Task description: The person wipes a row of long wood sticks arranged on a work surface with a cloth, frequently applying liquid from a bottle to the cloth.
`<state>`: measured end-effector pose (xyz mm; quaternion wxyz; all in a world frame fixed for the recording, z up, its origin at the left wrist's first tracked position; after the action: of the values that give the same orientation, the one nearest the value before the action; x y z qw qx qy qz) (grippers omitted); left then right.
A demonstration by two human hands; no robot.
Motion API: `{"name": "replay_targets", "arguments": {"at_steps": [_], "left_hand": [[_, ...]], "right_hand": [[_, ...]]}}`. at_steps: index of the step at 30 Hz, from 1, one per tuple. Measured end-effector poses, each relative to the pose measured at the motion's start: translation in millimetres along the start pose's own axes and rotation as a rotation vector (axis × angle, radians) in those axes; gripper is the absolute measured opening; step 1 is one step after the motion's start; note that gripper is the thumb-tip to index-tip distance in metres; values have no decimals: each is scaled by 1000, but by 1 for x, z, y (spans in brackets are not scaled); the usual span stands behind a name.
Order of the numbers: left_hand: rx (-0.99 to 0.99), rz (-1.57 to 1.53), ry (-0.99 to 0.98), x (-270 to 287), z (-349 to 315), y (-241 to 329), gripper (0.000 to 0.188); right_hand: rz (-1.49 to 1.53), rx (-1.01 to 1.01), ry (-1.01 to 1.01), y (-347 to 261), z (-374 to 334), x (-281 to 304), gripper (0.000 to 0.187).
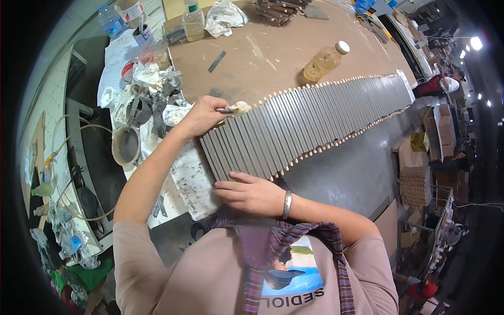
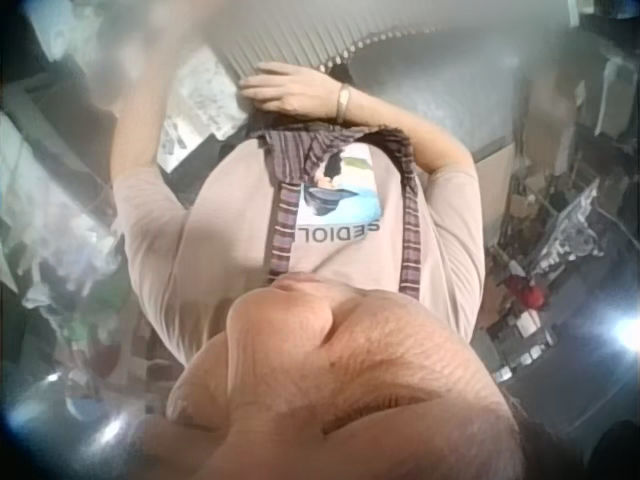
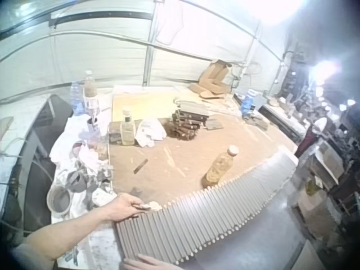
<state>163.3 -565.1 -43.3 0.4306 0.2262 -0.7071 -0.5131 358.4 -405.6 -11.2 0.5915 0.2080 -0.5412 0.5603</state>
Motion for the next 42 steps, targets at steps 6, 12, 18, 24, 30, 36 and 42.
{"name": "replay_targets", "arguments": {"at_steps": [6,12,18,24,30,36,42], "left_hand": [[-705,334,5,-35,-42,75,30],[-706,456,118,3,1,41,41],[-898,480,-435,-64,-40,106,50],[-367,588,195,13,44,51,26],[-1032,506,-191,-83,17,95,41],[-709,383,356,-58,60,87,30],[-870,592,136,-97,82,77,38]], "right_hand": [[37,-38,60,1,-11,-1,25],[173,-59,94,-3,-10,-3,31],[212,-157,149,0,-19,-1,33],[205,-95,179,-7,-11,-6,31],[220,-164,262,-2,-19,-12,22],[239,-101,243,1,-20,-10,22],[190,-110,363,-2,-18,-4,23]]}}
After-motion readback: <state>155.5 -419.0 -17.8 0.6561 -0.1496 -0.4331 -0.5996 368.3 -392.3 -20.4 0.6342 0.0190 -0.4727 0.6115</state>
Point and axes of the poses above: each hand's wrist, its own z-axis towards the middle knuckle, its own x-axis out of the back of the hand, y = z × x, the point moved 2 cm from there along z, towards the middle knuckle, and after that the axes turned 5 degrees about y, right-handed, at the moved point
